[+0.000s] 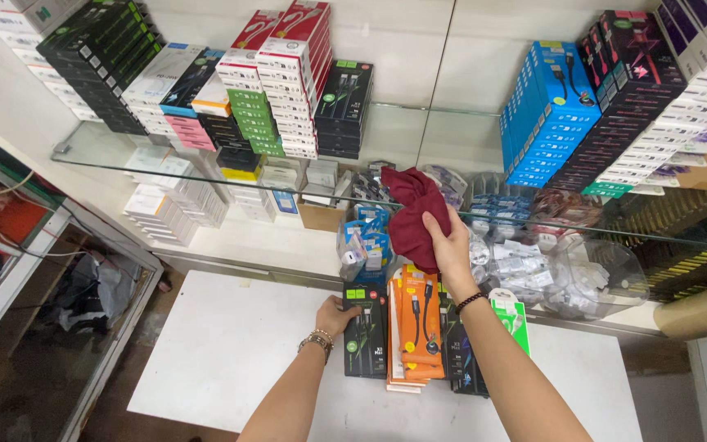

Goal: The person wipes a glass shelf with a maroon cloth and then places multiple small product boxes onto the shelf one by one. They handle red, green, black, and orange boxes, arranging them in neat stacks on the glass shelf.

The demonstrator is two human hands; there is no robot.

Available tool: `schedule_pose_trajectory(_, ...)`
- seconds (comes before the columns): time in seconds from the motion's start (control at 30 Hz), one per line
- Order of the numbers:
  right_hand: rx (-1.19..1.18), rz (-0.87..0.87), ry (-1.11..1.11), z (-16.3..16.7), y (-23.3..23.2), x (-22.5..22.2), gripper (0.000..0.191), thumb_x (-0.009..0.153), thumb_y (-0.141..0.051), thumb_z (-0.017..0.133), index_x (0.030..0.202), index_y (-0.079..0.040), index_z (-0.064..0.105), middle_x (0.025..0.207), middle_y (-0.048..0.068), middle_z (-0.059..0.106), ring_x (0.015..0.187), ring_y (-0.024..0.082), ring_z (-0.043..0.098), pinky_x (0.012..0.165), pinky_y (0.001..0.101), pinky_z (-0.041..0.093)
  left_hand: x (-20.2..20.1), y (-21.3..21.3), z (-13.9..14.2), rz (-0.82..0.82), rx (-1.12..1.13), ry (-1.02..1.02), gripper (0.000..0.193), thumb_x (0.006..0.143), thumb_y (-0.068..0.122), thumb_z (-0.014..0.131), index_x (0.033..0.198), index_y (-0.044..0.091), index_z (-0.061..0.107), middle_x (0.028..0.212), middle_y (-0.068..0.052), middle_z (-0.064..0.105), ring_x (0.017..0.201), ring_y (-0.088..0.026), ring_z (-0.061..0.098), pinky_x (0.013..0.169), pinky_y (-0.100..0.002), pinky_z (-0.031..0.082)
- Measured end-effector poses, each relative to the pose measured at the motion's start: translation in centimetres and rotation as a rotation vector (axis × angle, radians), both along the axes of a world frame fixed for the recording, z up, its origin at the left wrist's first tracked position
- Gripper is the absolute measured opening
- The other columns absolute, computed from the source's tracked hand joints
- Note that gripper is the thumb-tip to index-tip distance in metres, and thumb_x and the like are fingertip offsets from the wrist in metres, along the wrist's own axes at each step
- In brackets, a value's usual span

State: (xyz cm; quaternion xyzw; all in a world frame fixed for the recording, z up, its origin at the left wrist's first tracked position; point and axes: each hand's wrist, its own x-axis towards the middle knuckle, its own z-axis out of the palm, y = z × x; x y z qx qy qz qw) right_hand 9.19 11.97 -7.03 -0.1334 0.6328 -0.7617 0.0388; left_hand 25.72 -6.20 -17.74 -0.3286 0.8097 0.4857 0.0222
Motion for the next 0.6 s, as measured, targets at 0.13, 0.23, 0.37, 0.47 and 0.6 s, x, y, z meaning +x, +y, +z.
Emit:
schedule_pose_trajectory(0.13, -0.058, 0.081, -0.107, -0.2, -0.1, 2.2, 0.041, 0.098, -0.021, 0.066, 0.134, -0.002, 0.060, 0.124, 0.007, 0.071, 0.108, 0.014, 0.067, 0.093, 0.0288, 0.053, -0.3, -1.0, 1.7, 0.218, 0.636, 0.434, 0.044, 0.083, 0.024, 0.076, 0.119, 0.004, 0.061, 0.105, -0.012, 0.076, 0.092, -0.023, 0.074, 0.080, -0.035, 0.059)
schedule_pose_trajectory(0.23, 0.170, 0.157, 0.093, 0.5, -1.4, 5.9, 0.049, 0.096, -0.024, 0.068, 0.140, -0.006, 0.056, 0.128, 0.011, 0.070, 0.113, 0.019, 0.068, 0.097, 0.0311, 0.053, -1.5, -1.7, 5.4, 0.242, 0.749, 0.604, 0.036, 0.093, 0.026, 0.065, 0.124, 0.008, 0.057, 0.122, -0.010, 0.069, 0.111, -0.021, 0.067, 0.093, -0.037, 0.055)
schedule_pose_trajectory(0.37, 0.628, 0.185, 0.730, 0.8, -4.1, 11.5, 0.065, 0.091, -0.024, 0.071, 0.151, -0.011, 0.049, 0.157, 0.027, 0.038, 0.132, 0.047, 0.048, 0.104, 0.0469, 0.044, -2.6, -1.7, 10.3, 0.270, 1.100, 0.572, 0.054, 0.093, 0.051, 0.051, 0.133, 0.014, 0.059, 0.128, -0.009, 0.068, 0.113, -0.021, 0.068, 0.094, -0.037, 0.056)
schedule_pose_trajectory(0.47, 0.826, 0.026, 0.668, 0.4, -5.3, 10.8, 0.062, 0.090, -0.027, 0.069, 0.149, -0.017, 0.052, 0.153, 0.020, 0.041, 0.126, 0.047, 0.052, 0.102, 0.0477, 0.046, -2.2, -0.4, 11.8, 0.262, 1.151, 0.550, 0.065, 0.094, 0.061, 0.050, 0.134, 0.011, 0.062, 0.126, -0.009, 0.072, 0.109, -0.020, 0.071, 0.092, -0.035, 0.057)
schedule_pose_trajectory(0.6, 0.496, -0.126, 0.348, 0.2, -4.5, 3.5, 0.048, 0.100, -0.024, 0.065, 0.145, -0.013, 0.054, 0.133, 0.017, 0.067, 0.120, 0.036, 0.069, 0.100, 0.0404, 0.054, -1.0, 0.5, 11.7, 0.238, 0.755, 0.482, 0.050, 0.095, 0.038, 0.074, 0.123, -0.003, 0.071, 0.105, -0.014, 0.076, 0.095, -0.028, 0.070, 0.084, -0.042, 0.056)
